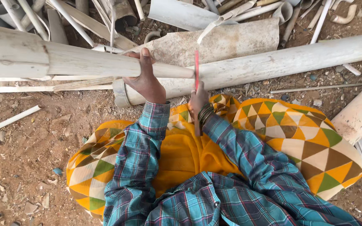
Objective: The person uses a hacksaw to cut through a white plastic pipe, holding the pipe with one hand and the saw with the other while sitting on the ground.
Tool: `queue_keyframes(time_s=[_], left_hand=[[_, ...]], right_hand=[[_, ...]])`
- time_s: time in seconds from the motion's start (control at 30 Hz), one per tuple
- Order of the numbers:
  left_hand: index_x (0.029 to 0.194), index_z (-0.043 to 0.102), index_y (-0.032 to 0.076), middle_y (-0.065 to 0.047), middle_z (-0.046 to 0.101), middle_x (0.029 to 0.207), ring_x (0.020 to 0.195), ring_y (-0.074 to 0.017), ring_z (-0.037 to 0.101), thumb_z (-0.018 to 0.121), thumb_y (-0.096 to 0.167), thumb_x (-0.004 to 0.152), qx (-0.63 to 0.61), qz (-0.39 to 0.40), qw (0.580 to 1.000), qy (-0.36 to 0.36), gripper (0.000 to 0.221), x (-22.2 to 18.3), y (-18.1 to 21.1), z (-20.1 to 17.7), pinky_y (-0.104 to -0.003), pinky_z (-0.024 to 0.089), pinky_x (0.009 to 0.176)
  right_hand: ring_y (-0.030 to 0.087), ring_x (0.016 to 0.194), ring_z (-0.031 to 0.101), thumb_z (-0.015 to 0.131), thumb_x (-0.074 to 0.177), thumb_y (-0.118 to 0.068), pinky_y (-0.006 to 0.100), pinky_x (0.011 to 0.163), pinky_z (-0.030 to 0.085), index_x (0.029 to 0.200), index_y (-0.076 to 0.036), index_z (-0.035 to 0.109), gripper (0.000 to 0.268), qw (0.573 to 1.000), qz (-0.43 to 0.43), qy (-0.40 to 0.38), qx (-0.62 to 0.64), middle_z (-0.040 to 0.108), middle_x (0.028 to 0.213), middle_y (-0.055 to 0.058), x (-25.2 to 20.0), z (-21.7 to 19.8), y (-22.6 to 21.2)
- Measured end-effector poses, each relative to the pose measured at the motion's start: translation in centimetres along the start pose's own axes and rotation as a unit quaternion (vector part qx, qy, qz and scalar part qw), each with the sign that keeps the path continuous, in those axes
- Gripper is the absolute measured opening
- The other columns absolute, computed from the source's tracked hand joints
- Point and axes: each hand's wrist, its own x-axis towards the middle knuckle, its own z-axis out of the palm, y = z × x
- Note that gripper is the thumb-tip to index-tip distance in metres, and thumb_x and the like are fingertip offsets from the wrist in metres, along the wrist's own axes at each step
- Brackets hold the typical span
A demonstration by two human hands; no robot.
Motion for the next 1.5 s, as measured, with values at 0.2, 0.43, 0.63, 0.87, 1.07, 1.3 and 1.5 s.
queue_keyframes(time_s=[0.2,0.43,0.63,0.87,1.07,1.3,1.5], left_hand=[[0.085,0.058,0.002,-0.001,0.055,0.080,0.073,-0.0090,0.053,0.074,0.002,0.097,0.018,0.007,1.000,-0.022,0.021,-1.0,-0.9,0.7,-0.026,0.050,0.066],[0.084,0.057,0.003,0.000,0.057,0.078,0.071,-0.0084,0.054,0.074,0.000,0.092,-0.022,-0.023,0.999,0.021,0.019,-0.2,-0.4,1.5,-0.024,0.047,0.063],[0.078,0.053,0.003,0.000,0.054,0.076,0.070,-0.0080,0.050,0.076,0.004,0.096,0.017,0.002,1.000,-0.023,0.029,-1.2,-0.5,1.6,-0.026,0.042,0.062],[0.081,0.060,0.001,0.000,0.057,0.076,0.069,-0.0070,0.052,0.078,0.006,0.094,0.036,0.018,0.999,-0.023,0.022,-0.4,0.0,2.1,-0.026,0.043,0.061],[0.082,0.060,0.001,-0.001,0.058,0.076,0.070,-0.0080,0.054,0.079,0.005,0.092,0.051,0.014,0.999,-0.010,0.021,-1.3,-0.9,2.1,-0.027,0.046,0.061],[0.079,0.061,0.002,-0.001,0.059,0.074,0.068,-0.0077,0.054,0.076,0.004,0.095,0.009,0.002,1.000,-0.010,0.021,0.3,-0.9,1.2,-0.026,0.044,0.061],[0.078,0.058,0.002,0.000,0.054,0.076,0.069,-0.0077,0.050,0.077,0.003,0.095,0.026,0.034,0.999,-0.017,0.025,-0.7,-1.0,1.4,-0.026,0.042,0.062]], right_hand=[[0.029,0.066,0.067,0.048,0.108,-0.014,0.043,0.055,0.052,0.137,-0.008,0.046,0.029,0.927,-0.357,0.053,-0.099,0.071,0.090,0.017,-5.9,0.6,-2.3],[0.027,0.048,0.060,0.045,0.104,-0.012,0.047,0.044,0.049,0.138,-0.010,0.042,0.034,0.997,0.049,-0.019,0.061,0.063,0.074,0.019,-0.5,0.0,-0.4],[0.024,0.061,0.064,0.046,0.108,-0.009,0.039,0.049,0.051,0.136,-0.006,0.041,0.029,0.895,-0.414,0.108,-0.127,0.066,0.090,0.012,-3.9,1.5,0.6],[0.019,0.039,0.053,0.044,0.101,-0.007,0.039,0.032,0.044,0.127,-0.003,0.040,0.027,0.978,0.027,-0.018,0.208,0.052,0.070,0.009,1.6,1.0,3.6],[0.014,0.040,0.054,0.043,0.103,-0.010,0.035,0.033,0.044,0.129,-0.005,0.045,0.026,0.997,-0.059,0.017,0.056,0.055,0.062,0.005,-3.2,0.8,-0.4],[0.020,0.052,0.059,0.041,0.111,-0.013,0.034,0.042,0.046,0.130,-0.005,0.042,0.021,0.995,-0.063,-0.043,0.064,0.058,0.070,0.007,-3.1,-0.3,-2.5],[0.018,0.051,0.059,0.041,0.110,-0.017,0.035,0.042,0.048,0.133,-0.009,0.043,0.025,0.984,-0.154,0.075,-0.053,0.060,0.071,0.008,-3.8,0.8,-1.9]])
